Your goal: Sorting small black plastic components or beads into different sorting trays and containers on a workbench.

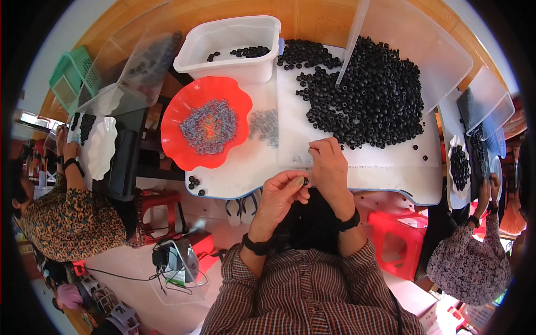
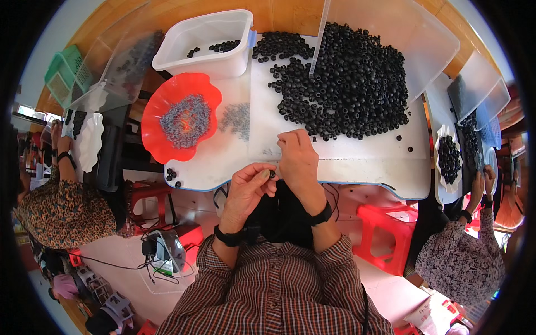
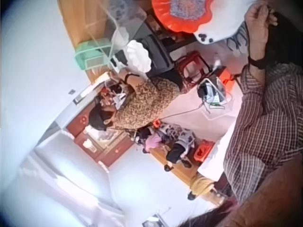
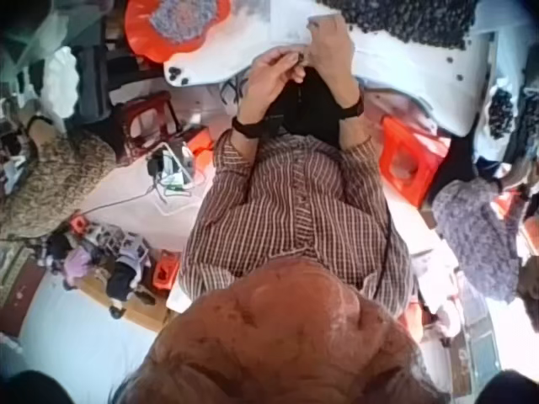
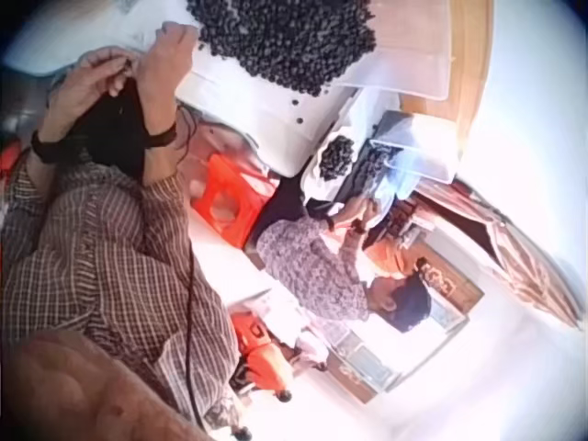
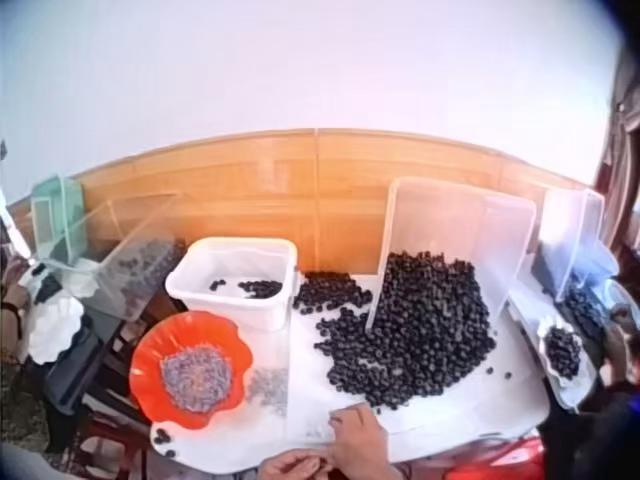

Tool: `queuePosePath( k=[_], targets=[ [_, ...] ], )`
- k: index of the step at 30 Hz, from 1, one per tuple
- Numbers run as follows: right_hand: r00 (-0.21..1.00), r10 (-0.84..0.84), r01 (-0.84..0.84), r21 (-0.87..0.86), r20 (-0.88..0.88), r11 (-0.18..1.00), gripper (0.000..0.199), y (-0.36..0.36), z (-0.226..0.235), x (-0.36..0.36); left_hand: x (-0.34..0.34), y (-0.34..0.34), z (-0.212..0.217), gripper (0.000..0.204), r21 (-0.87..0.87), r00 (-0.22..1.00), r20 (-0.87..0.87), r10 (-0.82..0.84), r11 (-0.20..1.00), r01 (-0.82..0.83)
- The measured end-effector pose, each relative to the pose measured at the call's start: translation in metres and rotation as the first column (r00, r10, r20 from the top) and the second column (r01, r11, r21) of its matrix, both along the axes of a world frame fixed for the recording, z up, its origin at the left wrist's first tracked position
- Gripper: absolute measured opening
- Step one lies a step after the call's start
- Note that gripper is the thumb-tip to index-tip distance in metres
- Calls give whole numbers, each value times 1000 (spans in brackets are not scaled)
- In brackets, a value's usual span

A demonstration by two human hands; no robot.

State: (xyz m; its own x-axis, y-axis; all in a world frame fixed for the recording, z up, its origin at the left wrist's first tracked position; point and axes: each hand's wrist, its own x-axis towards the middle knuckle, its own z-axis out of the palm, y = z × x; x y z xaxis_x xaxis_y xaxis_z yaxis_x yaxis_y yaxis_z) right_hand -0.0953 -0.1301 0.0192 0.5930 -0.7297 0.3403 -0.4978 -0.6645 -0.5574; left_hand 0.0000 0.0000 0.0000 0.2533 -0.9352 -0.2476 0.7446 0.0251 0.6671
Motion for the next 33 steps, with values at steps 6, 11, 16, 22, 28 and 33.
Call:
queuePosePath(
  k=[6, 11, 16, 22, 28, 33],
  targets=[
    [908, -48, -113, 354, 416, 928, 15, 1, 5, -12, 8, -18, -2, 22, -42, 997, -36, 68, 997, -69],
    [768, -235, -375, 716, 596, 589, 18, 4, 12, -26, 3, -24, 8, 22, -46, 989, -121, 82, 995, -88],
    [742, -249, -420, 721, 623, 551, 17, 5, 14, -31, -2, -33, 13, 22, -69, 987, -126, 98, 992, -108],
    [711, -205, -447, 657, 673, 606, 13, 7, 13, -32, -5, -38, 15, 22, -81, 986, -135, 101, 990, -113],
    [662, -202, -494, 622, 722, 607, 10, 10, 6, -29, -8, -39, 16, 21, -96, 987, -116, 114, 987, -126],
    [660, -192, -496, 613, 726, 615, 11, 10, 5, -29, -11, -40, 20, 21, -82, 985, -101, 138, 986, -147]
  ],
)
